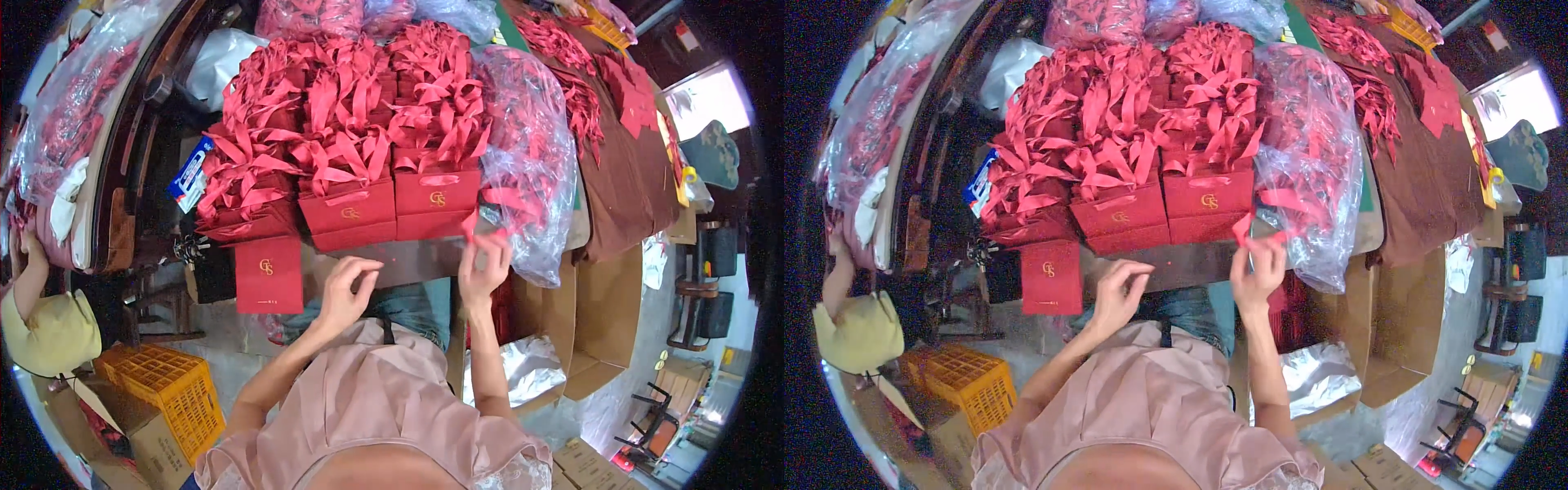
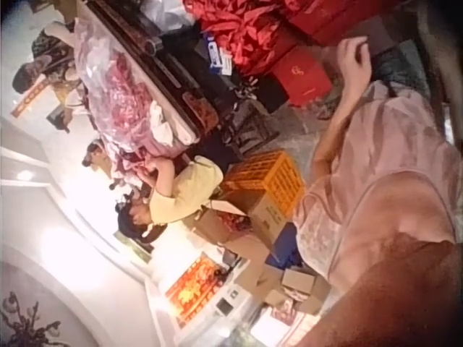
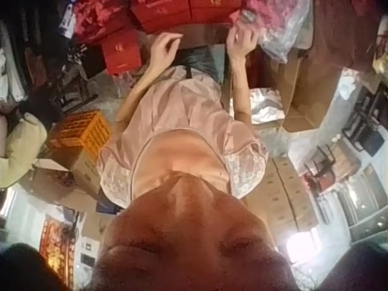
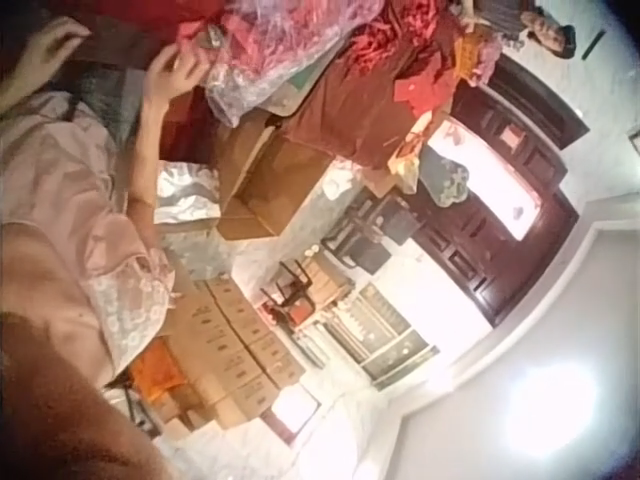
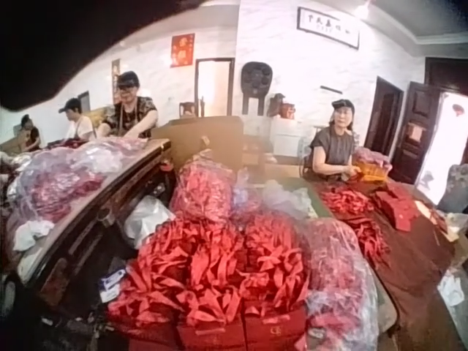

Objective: The person ties ribbon handles onto small gift bags by hand, then gathers and flips through a stack of the folded gift bags.

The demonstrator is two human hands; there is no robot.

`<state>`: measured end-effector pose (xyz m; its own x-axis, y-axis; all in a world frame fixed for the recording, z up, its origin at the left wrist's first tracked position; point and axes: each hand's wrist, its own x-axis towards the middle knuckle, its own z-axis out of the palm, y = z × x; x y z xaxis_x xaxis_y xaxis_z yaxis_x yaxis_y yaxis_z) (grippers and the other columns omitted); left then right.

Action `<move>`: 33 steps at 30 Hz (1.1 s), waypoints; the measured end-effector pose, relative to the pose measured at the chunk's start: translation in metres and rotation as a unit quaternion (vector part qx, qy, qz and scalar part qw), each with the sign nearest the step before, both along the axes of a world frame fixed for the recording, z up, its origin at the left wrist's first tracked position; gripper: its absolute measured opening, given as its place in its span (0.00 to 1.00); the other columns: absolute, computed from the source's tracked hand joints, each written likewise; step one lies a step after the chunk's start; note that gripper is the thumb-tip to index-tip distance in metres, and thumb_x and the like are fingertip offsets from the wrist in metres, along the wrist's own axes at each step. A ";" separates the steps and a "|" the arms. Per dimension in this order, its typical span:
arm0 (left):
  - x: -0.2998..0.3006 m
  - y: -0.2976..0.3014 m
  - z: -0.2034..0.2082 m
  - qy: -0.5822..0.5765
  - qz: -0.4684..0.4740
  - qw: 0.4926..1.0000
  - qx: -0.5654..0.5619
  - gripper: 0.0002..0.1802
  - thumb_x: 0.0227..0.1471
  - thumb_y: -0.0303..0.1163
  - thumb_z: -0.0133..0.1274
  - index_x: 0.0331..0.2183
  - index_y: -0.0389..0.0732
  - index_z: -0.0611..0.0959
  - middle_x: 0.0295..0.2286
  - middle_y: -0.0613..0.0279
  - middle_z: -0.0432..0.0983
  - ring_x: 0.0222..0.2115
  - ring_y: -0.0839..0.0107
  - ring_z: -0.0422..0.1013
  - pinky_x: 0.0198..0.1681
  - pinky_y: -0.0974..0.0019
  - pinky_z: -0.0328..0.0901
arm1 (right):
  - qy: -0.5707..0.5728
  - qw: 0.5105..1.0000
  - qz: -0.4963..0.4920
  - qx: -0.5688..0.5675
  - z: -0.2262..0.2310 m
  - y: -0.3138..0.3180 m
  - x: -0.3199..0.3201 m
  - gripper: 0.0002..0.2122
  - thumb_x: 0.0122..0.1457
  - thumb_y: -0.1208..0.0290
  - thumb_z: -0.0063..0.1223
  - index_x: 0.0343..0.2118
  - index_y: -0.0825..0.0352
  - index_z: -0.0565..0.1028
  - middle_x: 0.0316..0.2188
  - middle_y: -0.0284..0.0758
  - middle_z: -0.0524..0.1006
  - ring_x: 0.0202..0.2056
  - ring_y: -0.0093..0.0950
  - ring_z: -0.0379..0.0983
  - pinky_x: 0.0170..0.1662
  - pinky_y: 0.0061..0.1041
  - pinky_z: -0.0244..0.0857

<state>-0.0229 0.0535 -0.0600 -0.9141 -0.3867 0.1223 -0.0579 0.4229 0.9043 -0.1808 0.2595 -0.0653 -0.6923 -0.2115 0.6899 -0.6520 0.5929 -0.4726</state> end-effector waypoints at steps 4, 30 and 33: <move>-0.008 0.004 -0.021 -0.135 -0.098 0.936 0.310 0.25 0.67 0.46 0.42 0.45 0.33 0.81 0.37 0.59 0.81 0.36 0.74 0.75 0.42 0.68 0.69 | -0.085 0.984 0.159 -0.006 -0.002 -0.017 0.048 0.11 0.44 0.80 0.63 0.33 0.64 0.78 0.33 0.38 0.77 0.36 0.37 0.75 0.39 0.34 0.71; 0.009 -0.004 0.004 -0.068 0.035 0.997 0.023 0.17 0.51 0.27 0.56 0.45 0.37 0.80 0.37 0.45 0.77 0.40 0.46 0.74 0.42 0.52 0.68 | -0.371 0.891 0.246 -0.086 0.014 -0.098 0.081 0.04 0.59 0.76 0.59 0.35 0.70 0.78 0.31 0.36 0.77 0.28 0.27 0.75 0.34 0.24 0.69; 0.024 -0.023 0.016 -0.016 0.035 0.998 -0.052 0.24 0.46 0.33 0.65 0.46 0.40 0.81 0.41 0.52 0.76 0.43 0.54 0.72 0.45 0.55 0.67 | -0.406 0.876 0.245 -0.091 0.012 -0.092 0.078 0.05 0.61 0.75 0.57 0.37 0.70 0.75 0.30 0.36 0.79 0.29 0.25 0.76 0.35 0.24 0.70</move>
